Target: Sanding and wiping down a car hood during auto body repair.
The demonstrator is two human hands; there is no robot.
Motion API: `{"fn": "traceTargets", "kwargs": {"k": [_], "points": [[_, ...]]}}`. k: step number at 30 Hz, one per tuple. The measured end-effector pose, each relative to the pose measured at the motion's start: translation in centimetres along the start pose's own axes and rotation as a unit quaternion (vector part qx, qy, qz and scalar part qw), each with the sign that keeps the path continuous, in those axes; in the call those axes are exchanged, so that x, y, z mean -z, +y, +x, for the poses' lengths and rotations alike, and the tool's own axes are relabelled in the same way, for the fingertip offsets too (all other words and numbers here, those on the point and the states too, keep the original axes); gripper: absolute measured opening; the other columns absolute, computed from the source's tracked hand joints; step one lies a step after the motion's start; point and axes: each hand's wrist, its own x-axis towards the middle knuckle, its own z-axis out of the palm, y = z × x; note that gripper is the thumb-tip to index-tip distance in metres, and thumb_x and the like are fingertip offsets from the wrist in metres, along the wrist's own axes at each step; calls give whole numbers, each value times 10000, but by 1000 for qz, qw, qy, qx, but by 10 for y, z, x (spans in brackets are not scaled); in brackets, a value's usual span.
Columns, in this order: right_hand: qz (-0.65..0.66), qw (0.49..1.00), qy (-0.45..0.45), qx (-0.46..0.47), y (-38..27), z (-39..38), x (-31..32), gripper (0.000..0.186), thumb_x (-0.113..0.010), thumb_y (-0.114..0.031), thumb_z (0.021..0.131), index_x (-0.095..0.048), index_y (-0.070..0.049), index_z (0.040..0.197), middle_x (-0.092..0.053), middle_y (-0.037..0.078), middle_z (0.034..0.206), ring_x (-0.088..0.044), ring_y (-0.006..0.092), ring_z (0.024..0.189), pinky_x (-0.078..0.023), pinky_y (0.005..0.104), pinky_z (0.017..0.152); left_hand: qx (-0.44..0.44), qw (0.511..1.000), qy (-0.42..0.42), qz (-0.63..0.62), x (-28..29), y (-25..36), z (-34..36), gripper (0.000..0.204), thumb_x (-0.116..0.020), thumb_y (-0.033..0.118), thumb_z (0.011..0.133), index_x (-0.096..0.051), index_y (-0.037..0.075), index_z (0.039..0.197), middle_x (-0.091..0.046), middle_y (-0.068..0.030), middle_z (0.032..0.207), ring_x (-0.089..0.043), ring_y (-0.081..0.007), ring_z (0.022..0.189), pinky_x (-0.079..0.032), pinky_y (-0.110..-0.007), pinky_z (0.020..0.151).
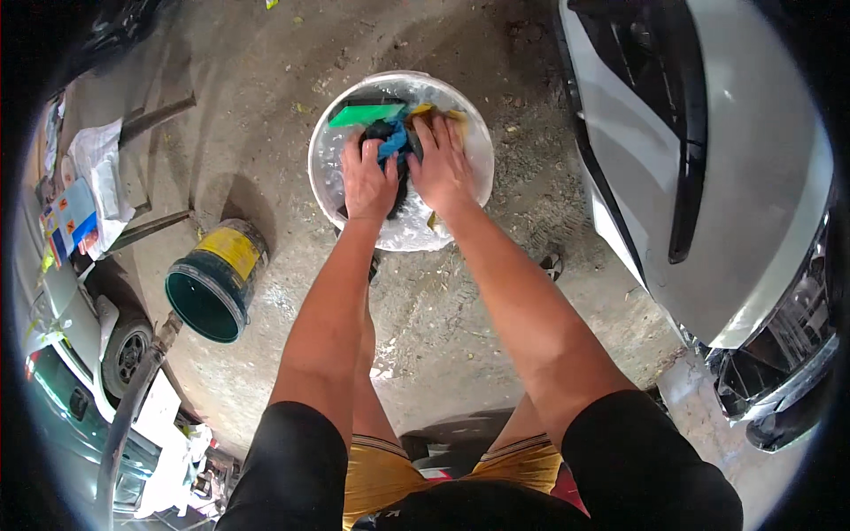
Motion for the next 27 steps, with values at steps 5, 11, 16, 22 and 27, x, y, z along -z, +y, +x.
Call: {"fn": "traceTargets", "kwargs": {"k": [5, 11, 16, 22, 27], "points": [[14, 992, -90, -84, -6, 12, -6, 596, -626, -251, 906, -428, -154, 1460, -420, 175, 1492, -440, 401, 1349, -390, 485, 1116, 107, 986, -128, 16, -38, -58, 8, 466, -690, 184, 835, -519, 108, 1261, -508, -232, 1301, -549, -454, 1119, -501, -520, 931], [-63, 996, -62, -22, 56, 23, -52, 527, -586, -350, 909, -534, -121, 1381, -535, 216, 1375, -522, 420, 1254, -443, 479, 1055, 130, 919, -363, 83, -84, -88, 9, 559, -624, 307, 881, -492, 127, 1394, -514, -202, 1379, -519, -403, 1232, -460, -492, 1001], [-125, 971, -202, -4, 43, 56, -15, 403, -529, -303, 947, -597, -96, 1285, -598, 222, 1302, -572, 395, 1182, -475, 462, 997, -40, 908, -361, 208, -35, -9, 38, 571, -596, 383, 862, -560, 65, 1336, -555, -185, 1396, -543, -391, 1235, -422, -493, 1042], [172, 982, 9, -74, -5, 17, 35, 388, -506, -276, 965, -616, -20, 1236, -656, 273, 1131, -606, 467, 1076, -474, 515, 959, 44, 994, -93, 30, 11, 19, 28, 411, -654, 305, 878, -639, 18, 1172, -664, -272, 1105, -630, -450, 1041, -498, -489, 913], [154, 976, 139, -65, 20, -26, 85, 357, -604, -221, 944, -575, 1, 1223, -676, 240, 1116, -650, 412, 1010, -510, 441, 870, 122, 975, -169, -74, 26, 83, 23, 315, -673, 207, 879, -576, 0, 1096, -636, -319, 1044, -601, -496, 1002, -501, -504, 849]]}}
